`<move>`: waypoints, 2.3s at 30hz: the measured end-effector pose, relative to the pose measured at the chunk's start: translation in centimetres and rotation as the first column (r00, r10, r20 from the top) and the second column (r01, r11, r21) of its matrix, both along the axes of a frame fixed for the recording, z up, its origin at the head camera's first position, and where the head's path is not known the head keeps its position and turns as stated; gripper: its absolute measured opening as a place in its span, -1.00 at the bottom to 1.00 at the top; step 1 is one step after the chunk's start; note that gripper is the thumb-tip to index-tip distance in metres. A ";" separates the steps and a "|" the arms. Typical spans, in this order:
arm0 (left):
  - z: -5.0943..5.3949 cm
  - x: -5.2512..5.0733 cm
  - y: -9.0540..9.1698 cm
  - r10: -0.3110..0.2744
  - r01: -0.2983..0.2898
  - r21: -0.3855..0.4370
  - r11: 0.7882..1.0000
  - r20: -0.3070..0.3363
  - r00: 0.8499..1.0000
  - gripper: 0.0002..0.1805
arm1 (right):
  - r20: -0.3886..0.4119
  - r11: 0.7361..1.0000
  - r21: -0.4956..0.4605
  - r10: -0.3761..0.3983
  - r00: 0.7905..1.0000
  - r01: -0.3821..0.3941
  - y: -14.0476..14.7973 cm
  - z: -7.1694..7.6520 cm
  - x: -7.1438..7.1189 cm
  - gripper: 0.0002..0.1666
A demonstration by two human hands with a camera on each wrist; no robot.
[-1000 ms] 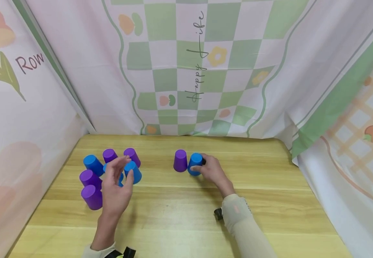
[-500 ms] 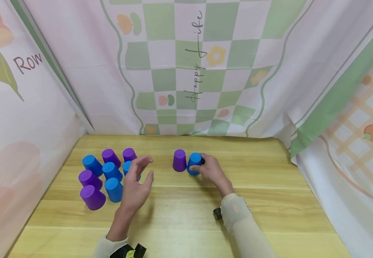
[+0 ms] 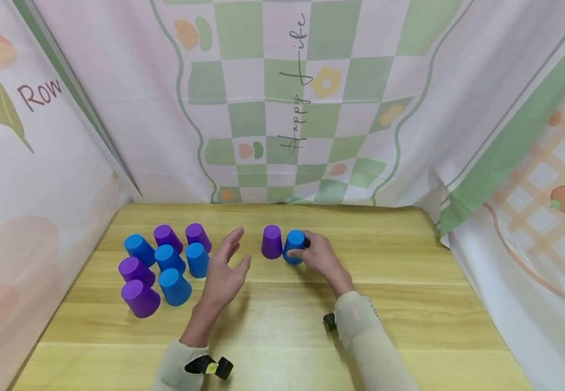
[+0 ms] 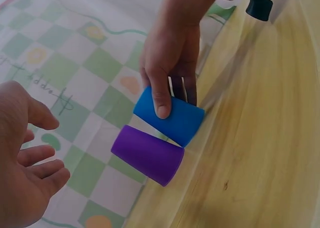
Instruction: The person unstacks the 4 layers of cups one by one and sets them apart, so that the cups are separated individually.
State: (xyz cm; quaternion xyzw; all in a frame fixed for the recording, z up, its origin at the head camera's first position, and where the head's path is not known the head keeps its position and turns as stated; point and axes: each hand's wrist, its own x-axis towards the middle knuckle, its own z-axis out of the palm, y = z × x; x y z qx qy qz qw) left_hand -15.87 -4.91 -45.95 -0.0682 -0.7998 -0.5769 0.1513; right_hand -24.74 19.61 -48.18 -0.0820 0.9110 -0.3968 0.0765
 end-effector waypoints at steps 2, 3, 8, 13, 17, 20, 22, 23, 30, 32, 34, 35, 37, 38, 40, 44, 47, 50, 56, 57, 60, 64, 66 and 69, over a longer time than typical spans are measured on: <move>-0.1 -0.5 0.3 -0.005 0.005 -0.013 1.000 0.004 1.000 -0.30 | -0.006 1.000 -0.002 -0.001 1.000 0.001 0.0 0.0 0.0 -0.38; -0.1 -0.7 0.4 -0.007 0.007 -0.022 1.000 0.011 1.000 -0.30 | -0.010 1.000 0.000 -0.001 1.000 0.001 0.0 0.0 0.0 -0.38; -0.5 -1.7 1.0 -0.001 0.003 -0.039 0.999 0.037 0.999 -0.27 | -0.025 1.000 0.000 0.003 1.000 -0.003 0.0 0.0 0.0 -0.39; -1.1 -2.8 1.7 0.007 -0.005 -0.025 1.000 0.060 0.998 -0.24 | -0.027 1.000 -0.003 0.003 1.000 -0.003 0.0 0.1 0.0 -0.37; -1.5 -4.0 2.3 -0.005 0.005 0.004 1.000 0.112 0.994 -0.19 | -0.030 1.000 -0.005 0.003 1.000 -0.003 0.0 0.1 0.0 -0.36; -2.1 -4.9 2.8 -0.011 0.012 -0.004 1.000 0.158 0.987 -0.14 | -0.040 1.000 -0.004 0.008 0.999 -0.008 0.0 0.1 0.0 -0.38; -2.5 -5.3 3.2 -0.016 0.020 -0.018 1.000 0.175 0.984 -0.12 | -0.045 1.000 -0.004 0.009 0.999 -0.010 0.0 0.0 0.0 -0.39; -2.7 -5.5 3.4 -0.018 0.023 -0.026 0.999 0.180 0.984 -0.11 | -0.049 1.000 -0.001 0.009 0.999 -0.009 -0.1 0.0 0.0 -0.39; -2.9 -6.3 4.3 -0.005 0.012 -0.031 0.999 0.200 0.980 -0.08 | -0.046 1.000 0.000 -0.001 0.999 0.001 -0.2 0.0 0.0 -0.36; -2.8 -6.6 4.5 0.001 0.008 -0.041 0.999 0.202 0.979 -0.08 | -0.047 1.000 -0.002 0.001 0.999 -0.001 -0.2 0.0 0.1 -0.36; -2.9 -6.8 4.7 0.005 0.007 -0.060 0.998 0.198 0.980 -0.07 | -0.052 1.000 -0.004 0.000 0.999 0.000 -0.2 0.0 0.0 -0.37; -2.9 -6.9 4.7 0.004 0.010 -0.069 0.998 0.196 0.981 -0.07 | -0.055 1.000 -0.004 0.000 0.998 0.000 -0.2 -0.1 0.0 -0.38; -3.1 -7.1 5.0 0.000 0.016 -0.080 0.997 0.194 0.981 -0.05 | -0.060 1.000 -0.003 0.002 0.998 -0.002 -0.2 -0.1 0.0 -0.40; -3.2 -7.2 5.1 -0.001 0.018 -0.085 0.996 0.192 0.981 -0.05 | -0.063 1.000 -0.003 0.004 0.998 -0.005 -0.2 -0.1 0.0 -0.41; -3.5 -7.3 5.3 -0.008 0.024 -0.083 0.996 0.193 0.981 -0.05 | -0.059 1.000 -0.008 0.001 0.998 -0.002 -0.2 -0.2 0.0 -0.40; -4.0 -7.4 5.7 -0.010 0.025 -0.080 0.996 0.191 0.982 -0.06 | -0.046 1.000 -0.021 -0.002 0.999 0.001 -0.3 -0.3 0.0 -0.38; -4.2 -7.5 5.9 -0.006 0.023 -0.090 0.996 0.185 0.983 -0.10 | -0.048 1.000 -0.024 -0.003 0.999 0.002 -0.4 -0.3 0.0 -0.38; -4.3 -7.6 6.0 -0.004 0.021 -0.092 0.996 0.179 0.984 -0.15 | -0.055 1.000 -0.024 -0.007 0.998 0.006 -0.4 -0.3 0.0 -0.39; -4.5 -7.8 6.0 0.007 0.006 -0.072 0.997 0.181 0.983 -0.24 | -0.068 1.000 -0.013 0.004 0.998 -0.005 -0.4 -0.4 0.0 -0.40; -4.6 -7.8 6.0 0.008 0.005 -0.069 0.998 0.185 0.983 -0.25 | -0.068 1.000 -0.011 0.006 0.998 -0.006 -0.4 -0.4 0.0 -0.40; -4.5 -7.9 6.0 0.012 0.002 -0.069 0.998 0.193 0.981 -0.25 | -0.070 1.000 -0.011 0.004 0.998 -0.005 -0.3 -0.4 -0.1 -0.40; -4.5 -7.9 6.0 0.021 -0.007 -0.075 0.997 0.183 0.983 -0.27 | -0.080 1.000 -0.010 0.009 0.997 -0.010 -0.3 -0.3 -0.1 -0.41; -4.4 -7.9 5.9 0.025 -0.011 -0.079 0.997 0.185 0.982 -0.27 | -0.080 1.000 -0.008 0.012 0.997 -0.012 -0.3 -0.3 -0.1 -0.40; -4.3 -7.8 5.9 0.028 -0.013 -0.080 0.997 0.193 0.981 -0.26 | -0.063 1.000 -0.012 0.004 0.998 -0.004 -0.3 -0.2 -0.1 -0.38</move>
